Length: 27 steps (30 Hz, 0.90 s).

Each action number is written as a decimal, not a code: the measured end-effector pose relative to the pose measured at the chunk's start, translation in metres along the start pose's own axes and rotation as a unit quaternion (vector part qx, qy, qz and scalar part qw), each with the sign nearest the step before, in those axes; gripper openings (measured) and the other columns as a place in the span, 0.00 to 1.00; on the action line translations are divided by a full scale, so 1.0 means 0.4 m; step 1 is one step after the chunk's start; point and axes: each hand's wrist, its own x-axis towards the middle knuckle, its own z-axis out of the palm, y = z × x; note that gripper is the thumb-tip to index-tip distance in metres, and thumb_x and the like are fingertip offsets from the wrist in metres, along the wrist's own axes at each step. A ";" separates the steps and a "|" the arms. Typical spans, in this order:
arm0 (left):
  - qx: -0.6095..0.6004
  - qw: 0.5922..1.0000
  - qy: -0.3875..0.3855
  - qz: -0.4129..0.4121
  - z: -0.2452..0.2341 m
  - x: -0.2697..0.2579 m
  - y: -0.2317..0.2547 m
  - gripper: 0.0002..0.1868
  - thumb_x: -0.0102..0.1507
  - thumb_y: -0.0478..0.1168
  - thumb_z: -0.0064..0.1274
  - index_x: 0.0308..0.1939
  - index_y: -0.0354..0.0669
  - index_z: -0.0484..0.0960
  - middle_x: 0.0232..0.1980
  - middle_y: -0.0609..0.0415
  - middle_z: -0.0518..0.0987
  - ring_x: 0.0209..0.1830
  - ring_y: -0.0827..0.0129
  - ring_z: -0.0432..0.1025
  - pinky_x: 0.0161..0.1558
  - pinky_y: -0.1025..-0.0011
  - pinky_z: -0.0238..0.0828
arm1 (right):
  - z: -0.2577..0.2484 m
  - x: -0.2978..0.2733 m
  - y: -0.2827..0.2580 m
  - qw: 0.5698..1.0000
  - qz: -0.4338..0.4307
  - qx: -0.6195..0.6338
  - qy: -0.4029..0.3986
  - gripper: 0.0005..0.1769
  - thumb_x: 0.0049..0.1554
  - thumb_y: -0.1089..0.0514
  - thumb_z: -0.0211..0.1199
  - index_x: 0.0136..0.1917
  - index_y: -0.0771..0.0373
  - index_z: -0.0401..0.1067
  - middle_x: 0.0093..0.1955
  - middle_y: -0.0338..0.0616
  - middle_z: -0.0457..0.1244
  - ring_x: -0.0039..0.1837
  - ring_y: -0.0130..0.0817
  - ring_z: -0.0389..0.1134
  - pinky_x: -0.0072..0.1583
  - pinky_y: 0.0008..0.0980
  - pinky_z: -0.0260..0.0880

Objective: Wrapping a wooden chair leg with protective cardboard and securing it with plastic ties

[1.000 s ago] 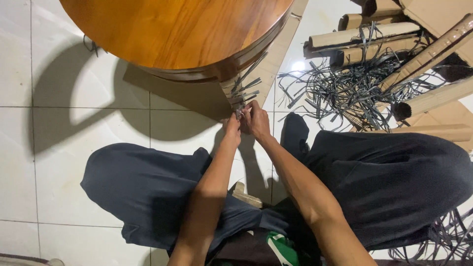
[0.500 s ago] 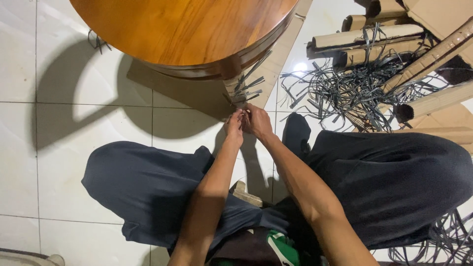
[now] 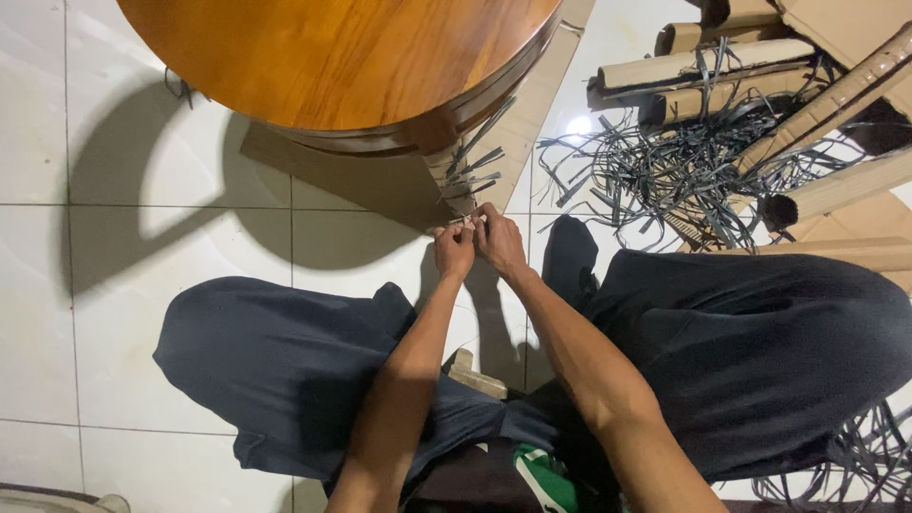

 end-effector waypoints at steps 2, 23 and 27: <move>-0.004 1.000 -0.009 -0.009 0.002 0.000 0.005 0.18 0.62 0.60 0.49 0.40 0.53 0.82 0.50 0.53 0.77 0.58 0.48 0.72 0.59 0.50 0.68 | -0.006 -0.013 -0.011 1.000 0.010 0.001 0.012 0.08 0.65 0.57 0.52 0.57 0.58 0.65 0.35 0.59 0.68 0.46 0.60 0.72 0.53 0.58 0.71; 0.085 0.982 -0.087 0.144 -0.234 -0.134 0.174 0.17 0.73 0.44 0.32 0.44 0.36 0.73 0.43 0.32 0.78 0.49 0.33 0.74 0.49 0.41 0.69 | 0.032 0.171 0.059 0.967 0.194 0.122 0.114 0.10 0.59 0.53 0.60 0.46 0.61 0.75 0.44 0.57 0.70 0.54 0.59 0.72 0.56 0.54 0.70; 0.196 0.965 -0.099 0.144 -0.251 -0.081 0.133 0.15 0.73 0.48 0.31 0.46 0.45 0.73 0.47 0.41 0.81 0.51 0.42 0.77 0.53 0.46 0.72 | 0.027 0.250 0.110 0.977 0.163 0.104 0.095 0.09 0.59 0.56 0.61 0.50 0.62 0.76 0.49 0.58 0.71 0.60 0.61 0.71 0.61 0.57 0.70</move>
